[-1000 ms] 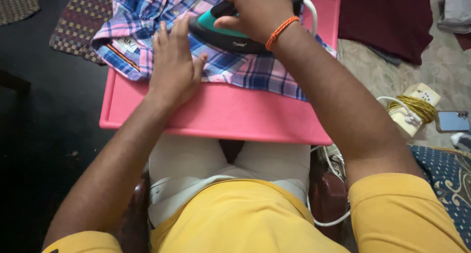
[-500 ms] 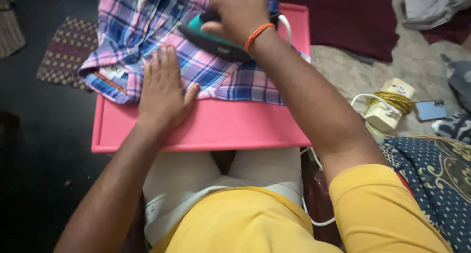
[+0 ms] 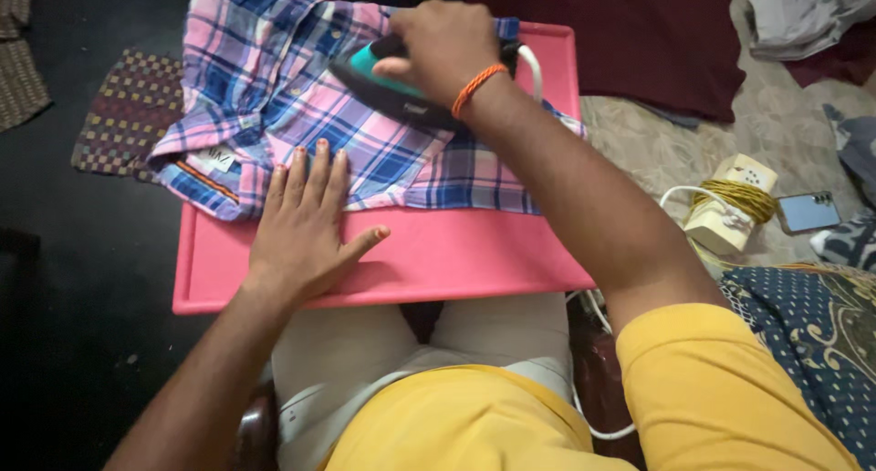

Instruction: The person irons a plaid shirt on a small pink ironing board. They smooth the fabric, use a teal iron to press the collar and body, and fold the sleeves before ironing them flat.

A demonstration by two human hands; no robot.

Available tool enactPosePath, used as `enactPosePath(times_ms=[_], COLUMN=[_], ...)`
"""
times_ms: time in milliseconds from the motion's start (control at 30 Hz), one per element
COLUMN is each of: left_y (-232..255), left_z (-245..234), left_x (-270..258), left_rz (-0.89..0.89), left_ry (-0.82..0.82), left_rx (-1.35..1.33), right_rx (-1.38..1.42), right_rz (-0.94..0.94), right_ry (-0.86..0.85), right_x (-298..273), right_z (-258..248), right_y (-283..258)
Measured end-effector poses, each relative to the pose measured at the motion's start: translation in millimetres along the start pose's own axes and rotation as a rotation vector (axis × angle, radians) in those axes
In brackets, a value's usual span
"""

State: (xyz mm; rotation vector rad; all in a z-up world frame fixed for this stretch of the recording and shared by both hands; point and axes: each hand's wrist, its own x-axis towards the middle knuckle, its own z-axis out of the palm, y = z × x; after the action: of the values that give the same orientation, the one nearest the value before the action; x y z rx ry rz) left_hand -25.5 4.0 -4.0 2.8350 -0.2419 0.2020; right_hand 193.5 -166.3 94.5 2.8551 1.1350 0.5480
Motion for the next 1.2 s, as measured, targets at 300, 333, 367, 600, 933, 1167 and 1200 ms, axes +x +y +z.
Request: enactPosePath(times_ms=[300, 333, 367, 600, 933, 1167, 1200], left_y=[6.2, 7.8, 9.6, 13.5, 21.2, 22.5, 24.0], left_z=[-3.9, -5.1, -6.4, -16.4, -28.2, -29.8, -28.9], left_x=[-35.6, -39.7, -42.8, -44.0, -39.4, -40.1, -40.6], left_rz=[0.023, 0.021, 0.019, 0.018, 0.000, 0.008, 0.010], left_ry=[0.027, 0.054, 0.081, 0.146, 0.170, 0.181, 0.189], left_rx=[0.009, 0.000, -0.009, -0.034, -0.025, -0.007, -0.017], right_rx=[0.027, 0.036, 0.044, 0.138, 0.063, 0.060, 0.043], right_rz=[-0.193, -0.229, -0.264, -0.388, -0.111, -0.123, -0.116], right_ry=[0.003, -0.046, -0.095, -0.034, -0.027, -0.077, -0.116], right_x=[-7.0, -10.0, -15.1, -23.9, 11.6, 1.0, -6.4], right_z=[-10.5, -16.4, -23.2, -21.8, -4.1, -22.6, -28.3], right_y=[11.6, 10.5, 9.8, -34.3, -11.1, -12.0, -14.4])
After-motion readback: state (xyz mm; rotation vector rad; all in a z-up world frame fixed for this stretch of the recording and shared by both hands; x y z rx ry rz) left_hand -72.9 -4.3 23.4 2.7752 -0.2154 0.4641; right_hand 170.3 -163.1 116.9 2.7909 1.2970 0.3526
